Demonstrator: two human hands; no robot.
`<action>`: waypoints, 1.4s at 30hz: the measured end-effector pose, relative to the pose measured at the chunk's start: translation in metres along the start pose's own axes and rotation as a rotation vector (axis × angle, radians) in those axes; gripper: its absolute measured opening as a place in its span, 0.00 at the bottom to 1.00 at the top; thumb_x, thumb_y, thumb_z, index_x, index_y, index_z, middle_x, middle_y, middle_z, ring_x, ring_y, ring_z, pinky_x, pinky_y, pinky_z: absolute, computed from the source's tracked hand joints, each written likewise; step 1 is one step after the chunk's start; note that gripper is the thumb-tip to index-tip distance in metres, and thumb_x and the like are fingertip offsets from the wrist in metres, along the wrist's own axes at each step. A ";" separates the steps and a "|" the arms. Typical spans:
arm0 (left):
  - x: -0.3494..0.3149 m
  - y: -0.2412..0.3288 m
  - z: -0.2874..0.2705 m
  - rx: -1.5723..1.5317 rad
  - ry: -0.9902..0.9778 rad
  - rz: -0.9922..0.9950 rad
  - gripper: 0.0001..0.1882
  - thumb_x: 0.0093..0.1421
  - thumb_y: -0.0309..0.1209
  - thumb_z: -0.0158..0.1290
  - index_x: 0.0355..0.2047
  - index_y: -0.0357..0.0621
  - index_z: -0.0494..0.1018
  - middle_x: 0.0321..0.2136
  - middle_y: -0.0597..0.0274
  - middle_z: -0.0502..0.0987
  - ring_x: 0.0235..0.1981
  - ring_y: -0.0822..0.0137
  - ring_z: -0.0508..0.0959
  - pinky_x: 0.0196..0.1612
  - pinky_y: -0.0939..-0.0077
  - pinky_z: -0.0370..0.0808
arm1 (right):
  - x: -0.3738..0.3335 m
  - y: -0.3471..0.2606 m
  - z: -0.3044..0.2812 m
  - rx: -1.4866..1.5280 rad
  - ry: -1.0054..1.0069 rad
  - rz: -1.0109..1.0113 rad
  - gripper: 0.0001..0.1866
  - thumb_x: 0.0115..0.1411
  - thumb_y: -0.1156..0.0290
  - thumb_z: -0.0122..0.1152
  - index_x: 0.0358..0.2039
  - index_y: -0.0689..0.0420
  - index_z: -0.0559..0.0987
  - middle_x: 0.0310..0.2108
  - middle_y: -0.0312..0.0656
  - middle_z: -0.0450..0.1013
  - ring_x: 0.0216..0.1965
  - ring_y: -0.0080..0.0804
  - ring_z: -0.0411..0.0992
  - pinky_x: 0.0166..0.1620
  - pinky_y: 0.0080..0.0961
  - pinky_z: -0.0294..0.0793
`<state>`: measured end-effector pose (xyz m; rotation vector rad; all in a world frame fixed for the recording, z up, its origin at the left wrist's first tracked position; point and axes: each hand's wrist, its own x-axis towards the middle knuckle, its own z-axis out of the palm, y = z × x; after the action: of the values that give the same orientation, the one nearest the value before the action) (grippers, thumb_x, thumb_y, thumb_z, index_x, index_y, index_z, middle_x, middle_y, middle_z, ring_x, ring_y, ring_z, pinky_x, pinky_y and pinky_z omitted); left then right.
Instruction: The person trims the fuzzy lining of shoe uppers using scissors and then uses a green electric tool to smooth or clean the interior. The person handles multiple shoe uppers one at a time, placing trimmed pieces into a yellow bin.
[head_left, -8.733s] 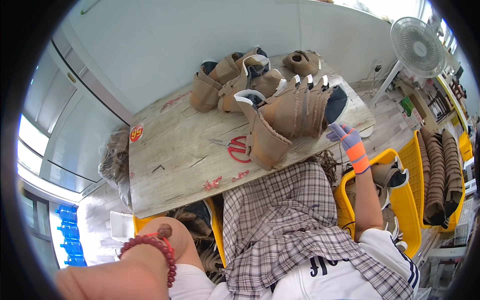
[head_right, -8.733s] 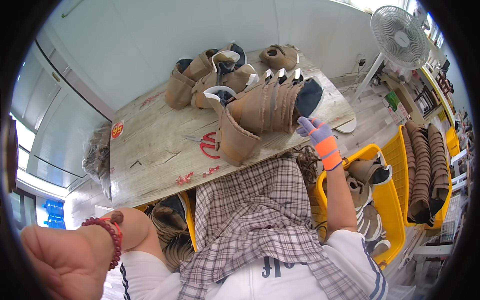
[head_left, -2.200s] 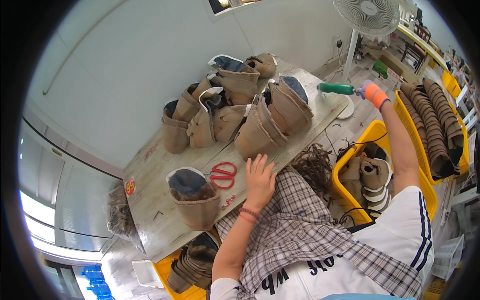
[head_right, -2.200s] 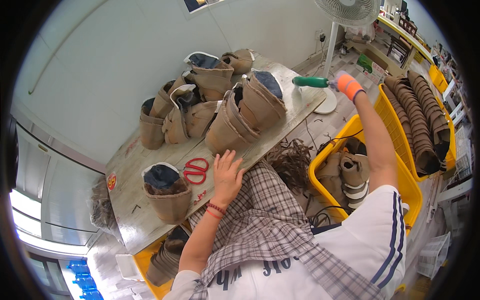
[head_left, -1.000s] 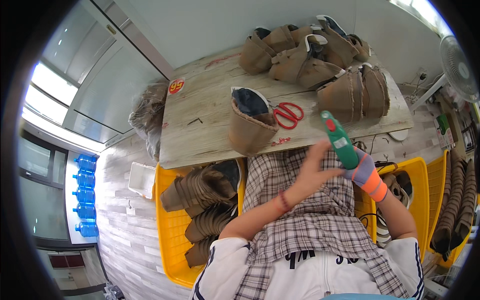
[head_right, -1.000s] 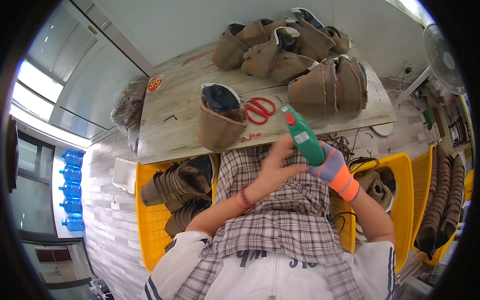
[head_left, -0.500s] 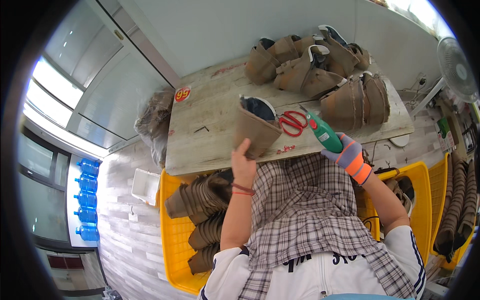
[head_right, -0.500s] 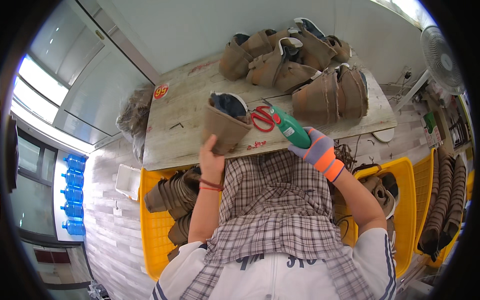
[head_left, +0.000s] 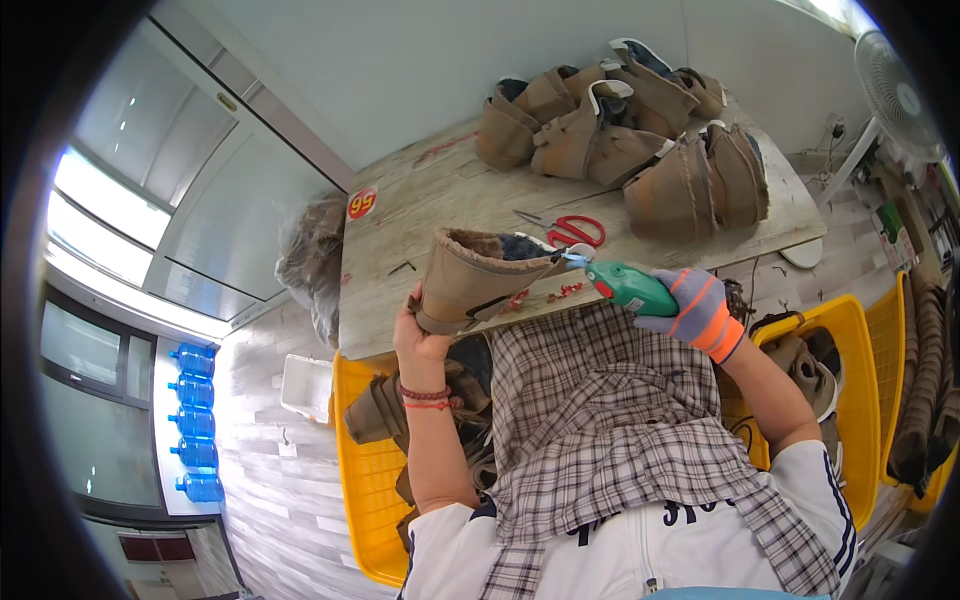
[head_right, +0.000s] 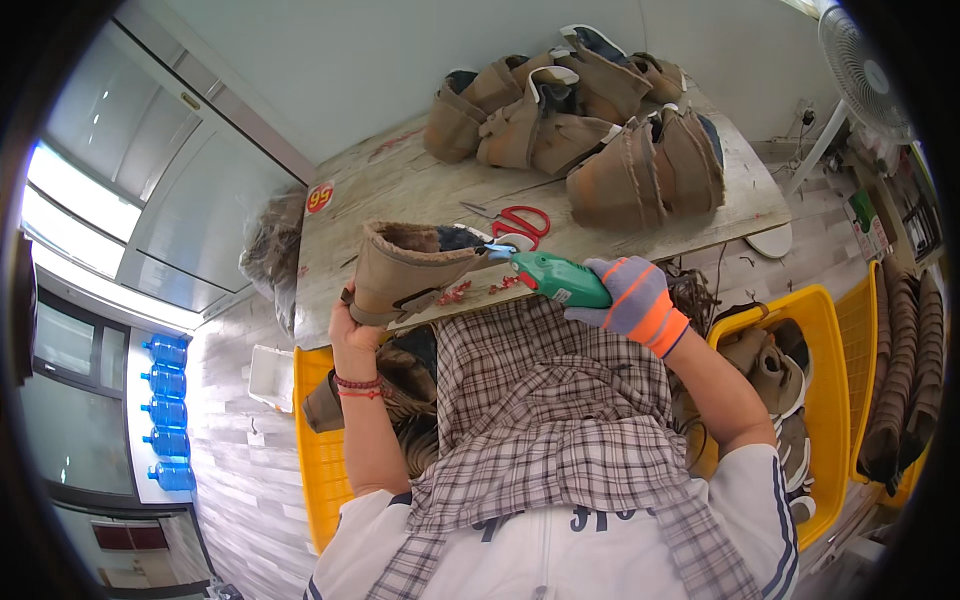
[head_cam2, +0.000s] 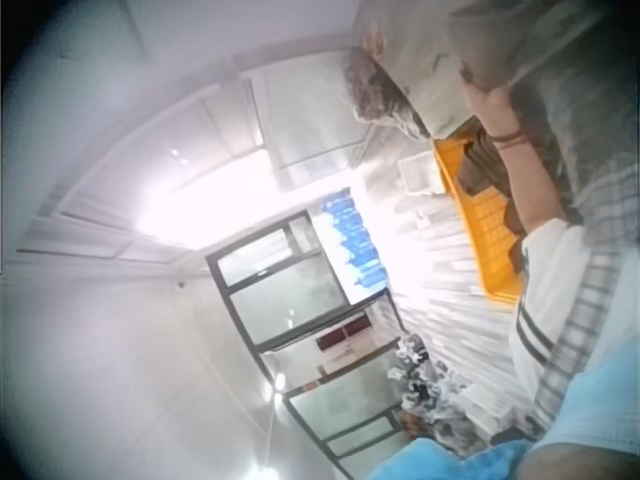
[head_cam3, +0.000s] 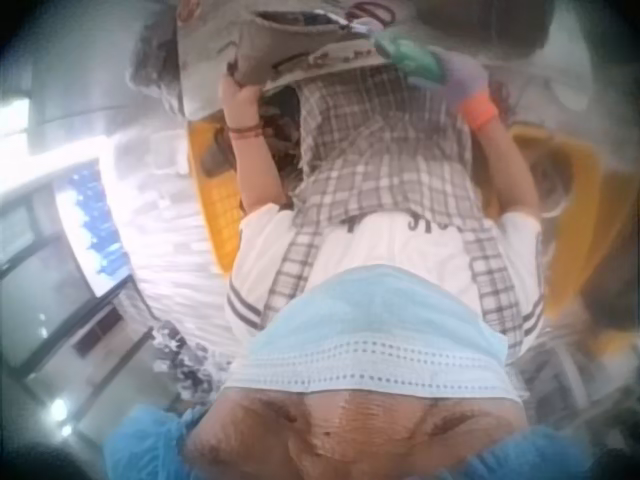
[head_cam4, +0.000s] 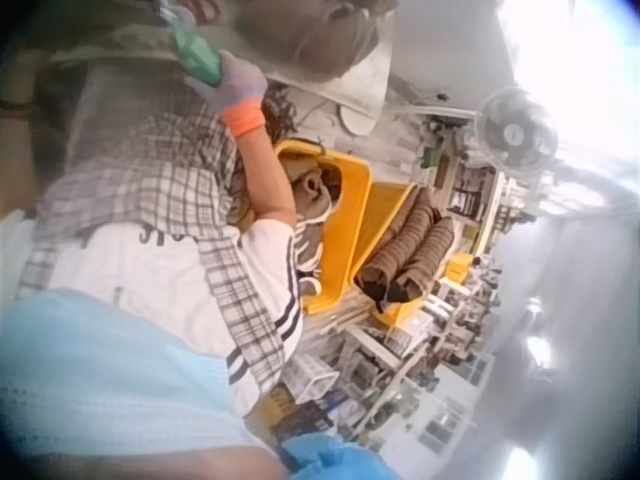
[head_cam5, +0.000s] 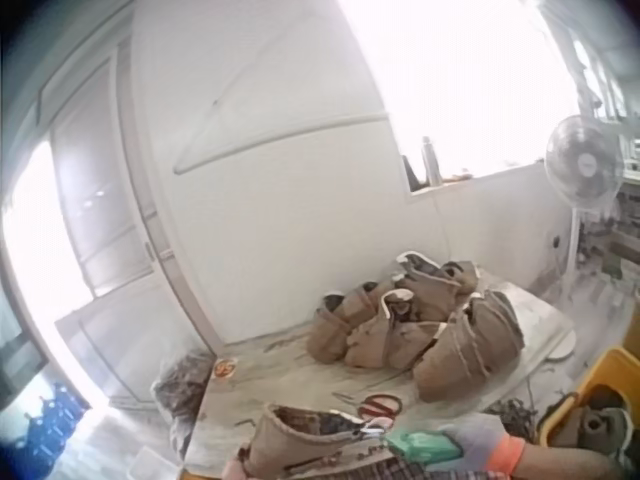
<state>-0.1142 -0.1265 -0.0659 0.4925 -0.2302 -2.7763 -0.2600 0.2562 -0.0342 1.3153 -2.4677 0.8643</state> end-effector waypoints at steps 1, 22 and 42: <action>-0.001 -0.003 0.004 -0.004 -0.010 -0.018 0.17 0.65 0.30 0.33 0.45 0.37 0.69 0.52 0.47 0.69 0.54 0.48 0.68 0.57 0.46 0.63 | 0.000 0.001 0.000 -0.019 -0.021 -0.010 0.26 0.40 0.48 0.71 0.33 0.53 0.77 0.20 0.42 0.72 0.24 0.43 0.71 0.28 0.34 0.71; -0.010 -0.060 0.037 -0.076 0.086 -0.020 0.17 0.65 0.30 0.32 0.47 0.36 0.67 0.52 0.46 0.68 0.54 0.47 0.67 0.57 0.46 0.64 | 0.001 -0.014 0.002 0.056 0.031 -0.029 0.29 0.38 0.45 0.71 0.36 0.51 0.79 0.19 0.42 0.72 0.22 0.42 0.71 0.26 0.33 0.71; -0.048 -0.095 0.073 0.406 -0.408 0.341 0.22 0.64 0.27 0.45 0.58 0.41 0.59 0.57 0.56 0.64 0.58 0.57 0.64 0.62 0.55 0.61 | 0.029 -0.035 0.008 0.409 0.046 0.063 0.29 0.40 0.50 0.73 0.38 0.57 0.79 0.25 0.46 0.75 0.26 0.43 0.74 0.31 0.30 0.74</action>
<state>-0.1235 -0.0137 -0.0034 -0.0383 -0.8911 -2.4609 -0.2476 0.2166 -0.0139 1.3188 -2.3888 1.4570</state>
